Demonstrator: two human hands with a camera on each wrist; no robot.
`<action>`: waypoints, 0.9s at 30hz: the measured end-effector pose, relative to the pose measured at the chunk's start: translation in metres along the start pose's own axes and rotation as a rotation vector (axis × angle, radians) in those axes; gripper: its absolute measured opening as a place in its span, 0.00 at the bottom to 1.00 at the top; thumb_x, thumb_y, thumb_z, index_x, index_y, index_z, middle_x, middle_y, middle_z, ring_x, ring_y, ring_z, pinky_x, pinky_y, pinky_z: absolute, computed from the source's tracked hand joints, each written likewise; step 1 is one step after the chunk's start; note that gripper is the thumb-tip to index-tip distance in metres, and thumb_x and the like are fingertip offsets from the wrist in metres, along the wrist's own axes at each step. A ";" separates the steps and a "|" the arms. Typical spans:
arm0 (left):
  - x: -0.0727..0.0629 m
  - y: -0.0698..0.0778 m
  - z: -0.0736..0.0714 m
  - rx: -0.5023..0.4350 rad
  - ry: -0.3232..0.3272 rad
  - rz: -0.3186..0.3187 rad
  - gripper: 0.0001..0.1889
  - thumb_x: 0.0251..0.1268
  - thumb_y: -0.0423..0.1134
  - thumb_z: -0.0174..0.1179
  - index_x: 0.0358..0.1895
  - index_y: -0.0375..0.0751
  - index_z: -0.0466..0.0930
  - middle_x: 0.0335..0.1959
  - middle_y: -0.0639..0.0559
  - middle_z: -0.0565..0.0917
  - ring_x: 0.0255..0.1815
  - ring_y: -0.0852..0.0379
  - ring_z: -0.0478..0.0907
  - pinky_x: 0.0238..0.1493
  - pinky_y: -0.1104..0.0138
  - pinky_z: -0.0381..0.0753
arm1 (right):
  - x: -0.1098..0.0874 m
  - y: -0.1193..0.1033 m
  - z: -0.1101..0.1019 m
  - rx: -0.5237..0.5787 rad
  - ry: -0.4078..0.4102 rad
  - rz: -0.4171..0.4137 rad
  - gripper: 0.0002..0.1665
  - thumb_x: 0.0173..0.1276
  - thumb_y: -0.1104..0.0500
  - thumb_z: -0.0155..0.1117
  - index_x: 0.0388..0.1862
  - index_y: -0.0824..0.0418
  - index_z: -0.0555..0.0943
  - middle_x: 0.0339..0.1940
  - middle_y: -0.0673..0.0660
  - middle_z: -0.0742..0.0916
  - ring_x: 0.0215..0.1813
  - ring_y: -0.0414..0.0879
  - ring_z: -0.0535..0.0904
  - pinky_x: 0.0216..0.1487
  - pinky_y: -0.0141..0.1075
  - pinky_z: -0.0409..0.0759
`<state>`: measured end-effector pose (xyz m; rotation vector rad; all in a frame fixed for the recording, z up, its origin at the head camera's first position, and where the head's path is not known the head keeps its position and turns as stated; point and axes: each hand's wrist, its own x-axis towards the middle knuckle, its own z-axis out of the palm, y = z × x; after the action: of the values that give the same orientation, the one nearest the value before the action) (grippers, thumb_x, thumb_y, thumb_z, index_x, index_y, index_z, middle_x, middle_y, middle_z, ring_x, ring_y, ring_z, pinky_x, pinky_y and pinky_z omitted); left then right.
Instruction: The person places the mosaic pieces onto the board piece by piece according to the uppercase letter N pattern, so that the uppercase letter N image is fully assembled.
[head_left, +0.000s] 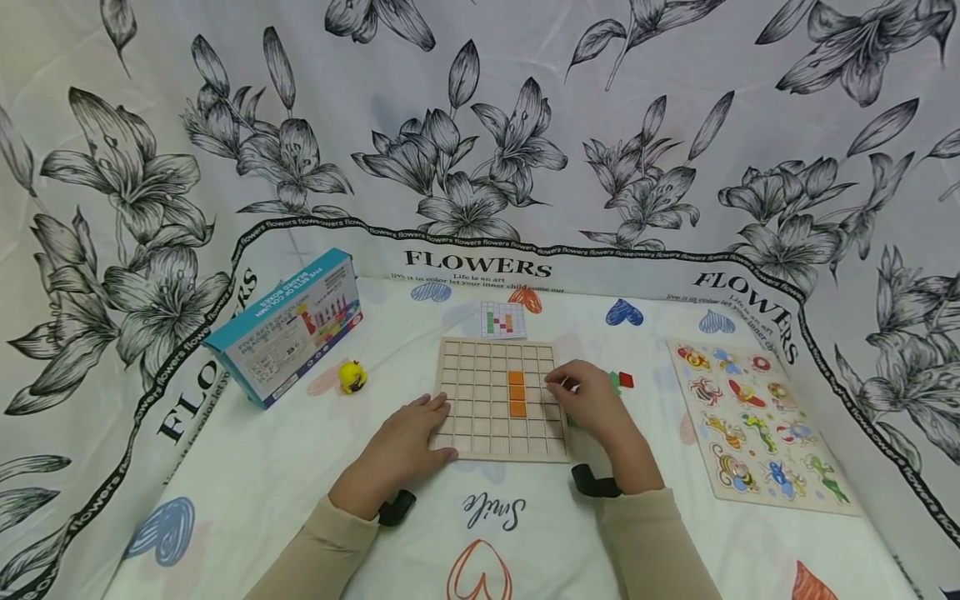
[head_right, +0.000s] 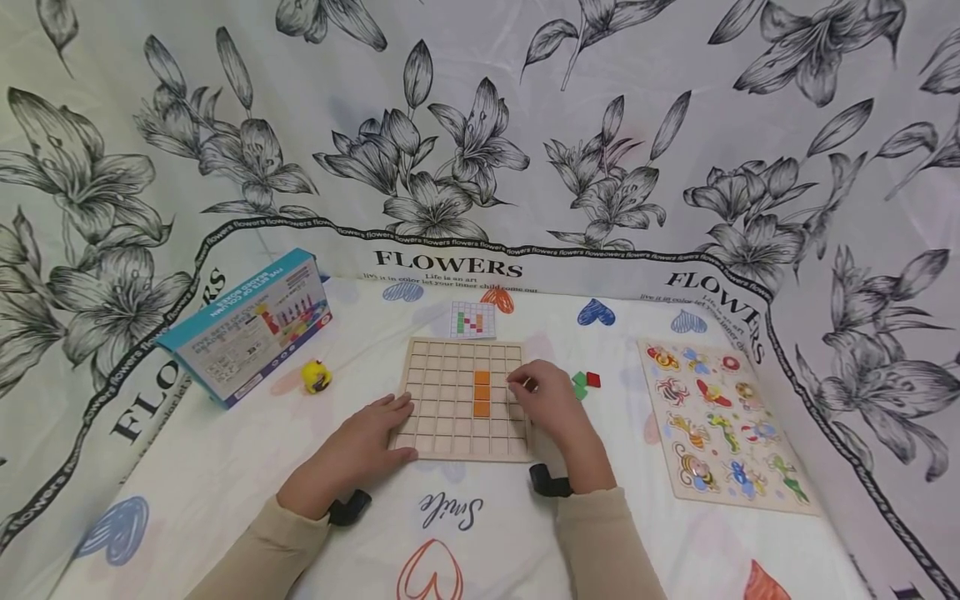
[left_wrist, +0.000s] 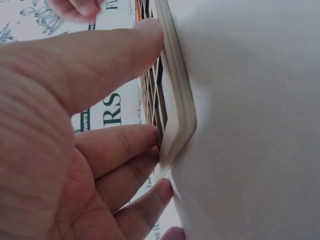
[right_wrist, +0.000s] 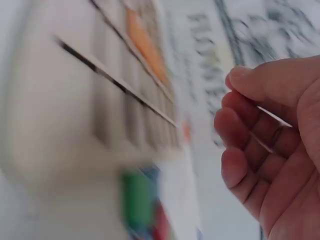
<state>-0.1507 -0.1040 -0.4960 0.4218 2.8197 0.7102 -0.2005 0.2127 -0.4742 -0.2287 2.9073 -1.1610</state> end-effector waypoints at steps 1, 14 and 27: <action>0.000 0.000 0.000 0.001 -0.001 -0.001 0.41 0.67 0.50 0.77 0.80 0.37 0.74 0.85 0.47 0.70 0.88 0.40 0.62 0.85 0.40 0.64 | -0.001 0.004 -0.009 -0.008 0.023 0.006 0.08 0.79 0.59 0.71 0.52 0.57 0.91 0.47 0.54 0.90 0.48 0.51 0.83 0.46 0.39 0.83; 0.001 0.001 -0.001 0.005 -0.004 0.001 0.41 0.68 0.51 0.77 0.80 0.36 0.74 0.85 0.46 0.69 0.88 0.39 0.61 0.85 0.40 0.64 | -0.025 0.049 -0.039 -0.032 -0.084 0.190 0.11 0.78 0.59 0.70 0.55 0.57 0.91 0.45 0.56 0.89 0.44 0.51 0.80 0.41 0.39 0.79; 0.000 0.002 -0.001 0.007 -0.001 0.005 0.42 0.68 0.51 0.77 0.80 0.36 0.73 0.85 0.46 0.69 0.88 0.39 0.61 0.85 0.40 0.64 | -0.028 0.053 -0.019 -0.131 -0.112 0.113 0.13 0.72 0.60 0.78 0.53 0.59 0.92 0.46 0.55 0.86 0.46 0.50 0.77 0.48 0.41 0.79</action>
<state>-0.1506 -0.1028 -0.4939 0.4302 2.8219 0.7009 -0.1814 0.2676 -0.4983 -0.1231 2.8582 -0.9134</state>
